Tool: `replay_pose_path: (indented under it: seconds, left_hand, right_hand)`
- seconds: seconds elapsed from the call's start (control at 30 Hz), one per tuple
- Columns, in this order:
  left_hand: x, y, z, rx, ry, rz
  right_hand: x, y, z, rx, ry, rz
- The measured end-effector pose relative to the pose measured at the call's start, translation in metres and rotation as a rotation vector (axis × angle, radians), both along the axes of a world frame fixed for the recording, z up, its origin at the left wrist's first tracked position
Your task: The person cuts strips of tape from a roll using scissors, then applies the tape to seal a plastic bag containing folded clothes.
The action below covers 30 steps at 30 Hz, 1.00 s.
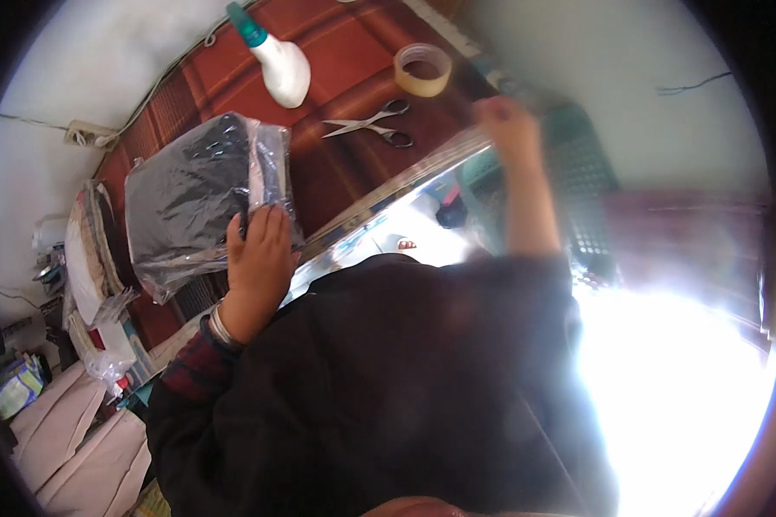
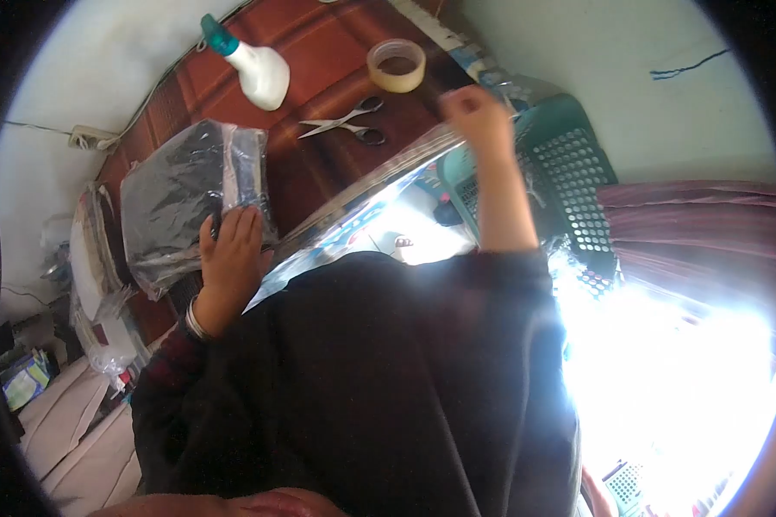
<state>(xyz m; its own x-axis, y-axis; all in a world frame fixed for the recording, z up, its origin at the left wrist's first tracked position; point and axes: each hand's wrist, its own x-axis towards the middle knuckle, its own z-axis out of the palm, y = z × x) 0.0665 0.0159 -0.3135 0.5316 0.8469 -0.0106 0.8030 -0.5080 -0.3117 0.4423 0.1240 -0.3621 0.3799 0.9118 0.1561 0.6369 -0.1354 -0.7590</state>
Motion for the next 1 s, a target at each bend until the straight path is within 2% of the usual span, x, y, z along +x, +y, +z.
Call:
replay_pose_path:
  seconds: [0.03, 0.1, 0.13, 0.2, 0.23, 0.3, 0.37, 0.5, 0.53, 0.6, 0.63, 0.73, 0.77, 0.83, 0.87, 0.93, 0.97, 1.0]
  left_hand:
    - [0.001, -0.002, -0.001, 0.009, 0.026, 0.024]
    - [0.005, -0.004, 0.000, 0.010, 0.028, 0.059]
    - [0.008, -0.006, -0.001, 0.007, 0.035, 0.097]
    - [0.014, -0.008, 0.001, 0.003, 0.065, 0.140]
    - [0.016, -0.009, 0.002, 0.000, 0.079, 0.155]
    - [0.019, -0.012, 0.002, -0.005, 0.095, 0.198]
    - [0.019, -0.012, 0.001, -0.004, 0.054, 0.194]
    - [0.021, -0.014, -0.001, 0.019, 0.057, 0.223]
    - [0.022, -0.015, 0.000, 0.022, 0.070, 0.254]
    - [0.022, -0.015, 0.000, 0.033, 0.040, 0.233]
    - [0.021, -0.016, 0.001, 0.034, 0.034, 0.218]
    - [0.017, -0.017, 0.000, 0.048, 0.042, 0.192]
    - [0.014, -0.018, -0.004, 0.062, 0.034, 0.175]
    - [0.011, -0.017, -0.005, 0.066, 0.029, 0.161]
    - [0.009, -0.017, -0.005, 0.068, 0.026, 0.152]
    - [0.009, -0.016, -0.002, 0.079, 0.028, 0.134]
    - [0.008, -0.016, -0.001, 0.091, 0.032, 0.113]
    - [0.005, -0.015, -0.002, 0.088, 0.034, 0.111]
  right_hand:
    - [0.056, 0.024, -0.026, -0.011, -0.078, -0.133]
    - [0.130, 0.048, -0.055, -0.135, -0.174, -0.213]
    - [0.162, 0.063, -0.078, -0.129, -0.178, -0.206]
    - [0.201, 0.089, -0.118, -0.434, -0.048, -0.009]
    - [0.195, 0.088, -0.110, -0.435, -0.048, 0.011]
    - [0.177, 0.079, -0.084, -0.543, 0.477, -0.011]
    - [0.217, 0.103, -0.127, -0.551, 0.448, 0.047]
    - [0.199, 0.101, -0.104, -0.545, 0.460, 0.103]
    - [0.207, 0.109, -0.115, -0.528, 0.460, 0.096]
    - [0.201, 0.110, -0.109, -0.551, 0.344, -0.085]
    - [0.201, 0.108, -0.112, -0.552, 0.345, -0.061]
    - [0.217, 0.105, -0.136, -0.350, 0.533, -0.070]
    - [0.224, 0.105, -0.145, -0.218, 0.174, 0.061]
    - [0.226, 0.100, -0.141, -0.081, -0.187, 0.183]
    - [0.222, 0.093, -0.125, 0.067, -0.278, -0.034]
    - [0.191, 0.070, -0.059, 0.210, -0.270, -0.286]
    - [0.153, 0.051, -0.006, 0.205, -0.174, -0.324]
    - [0.114, 0.037, 0.033, 0.162, -0.114, -0.111]
